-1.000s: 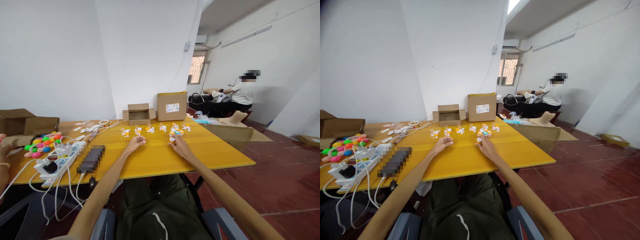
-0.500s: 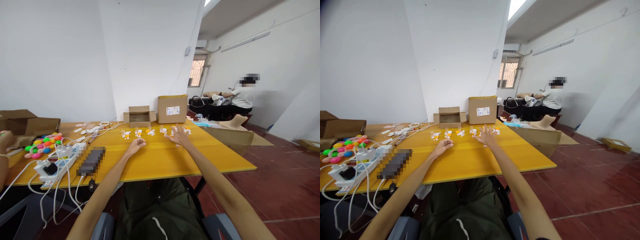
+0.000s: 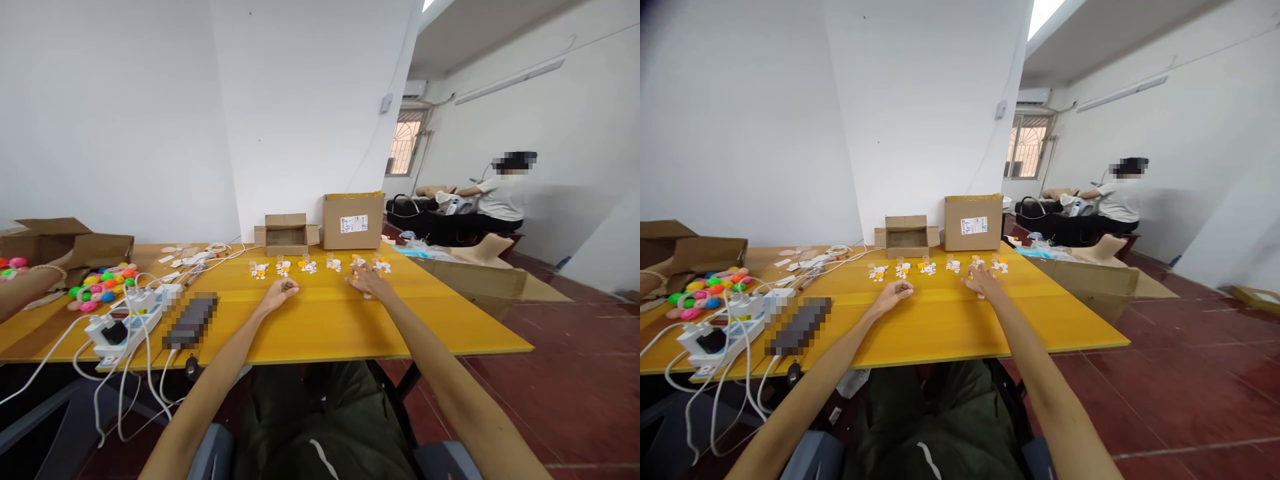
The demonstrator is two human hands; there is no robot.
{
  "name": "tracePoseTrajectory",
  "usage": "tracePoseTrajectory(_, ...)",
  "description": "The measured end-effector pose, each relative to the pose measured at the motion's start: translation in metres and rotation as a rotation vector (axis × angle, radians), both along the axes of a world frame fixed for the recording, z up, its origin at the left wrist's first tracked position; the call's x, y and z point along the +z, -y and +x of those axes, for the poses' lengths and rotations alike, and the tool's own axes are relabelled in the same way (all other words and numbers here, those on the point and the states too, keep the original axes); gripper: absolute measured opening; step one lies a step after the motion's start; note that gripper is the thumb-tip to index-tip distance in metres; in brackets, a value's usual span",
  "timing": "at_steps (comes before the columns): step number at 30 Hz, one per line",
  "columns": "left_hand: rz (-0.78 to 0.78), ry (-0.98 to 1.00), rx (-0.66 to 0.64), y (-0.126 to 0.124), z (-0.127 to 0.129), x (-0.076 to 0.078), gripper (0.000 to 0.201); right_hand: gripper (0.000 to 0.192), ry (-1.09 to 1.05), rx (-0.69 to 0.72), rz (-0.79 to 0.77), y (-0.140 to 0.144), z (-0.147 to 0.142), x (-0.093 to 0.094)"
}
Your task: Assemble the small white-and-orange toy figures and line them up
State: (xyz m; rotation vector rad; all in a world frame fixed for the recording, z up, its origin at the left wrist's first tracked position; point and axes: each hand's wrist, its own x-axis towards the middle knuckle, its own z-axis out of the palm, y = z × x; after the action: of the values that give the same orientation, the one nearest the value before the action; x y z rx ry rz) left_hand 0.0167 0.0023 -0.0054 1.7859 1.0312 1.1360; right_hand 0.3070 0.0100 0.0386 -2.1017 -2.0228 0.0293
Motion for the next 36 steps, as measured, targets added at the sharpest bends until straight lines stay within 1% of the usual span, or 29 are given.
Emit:
tracePoseTrajectory(4,0.049,-0.056,0.017,-0.002,0.0,-0.001,0.017,0.033,-0.027,-0.021,-0.058,0.006,0.005,0.003)
tracePoseTrajectory(7,0.103,-0.139,0.074,-0.002,-0.002,-0.001,0.012,0.032,-0.024,-0.042,-0.075,0.009,0.009,0.005)
tracePoseTrajectory(11,0.213,-0.339,0.224,0.002,-0.007,0.0,0.007,0.033,-0.004,-0.041,-0.105,0.009,0.016,0.004)
tracePoseTrajectory(13,0.267,-0.432,0.302,0.004,-0.011,0.0,0.006,0.038,0.009,-0.023,-0.102,0.008,0.02,0.003)
tracePoseTrajectory(16,0.316,-0.518,0.4,0.004,-0.016,-0.002,0.005,0.046,0.0,0.016,-0.09,0.006,0.025,0.001)
tracePoseTrajectory(20,0.346,-0.577,0.52,0.002,-0.025,-0.005,0.019,0.056,-0.02,0.038,-0.081,0.004,0.028,0.0)
tracePoseTrajectory(23,0.328,-0.614,0.621,0.0,-0.032,-0.004,0.033,0.061,-0.025,0.039,-0.074,0.004,0.029,0.0)
tracePoseTrajectory(27,0.241,-0.675,0.718,0.0,-0.037,-0.001,0.048,0.064,-0.018,0.047,-0.056,0.005,0.028,0.002)
tracePoseTrajectory(30,0.18,-0.686,0.745,0.0,-0.038,0.001,0.056,0.063,-0.002,0.062,-0.03,0.007,0.027,0.003)
tracePoseTrajectory(33,0.133,-0.687,0.743,-0.002,-0.037,0.002,0.059,0.06,0.047,0.057,0.019,0.01,0.025,0.003)
tracePoseTrajectory(36,0.114,-0.694,0.737,-0.005,-0.036,0.001,0.055,0.057,0.114,0.113,0.157,0.014,0.021,0.004)
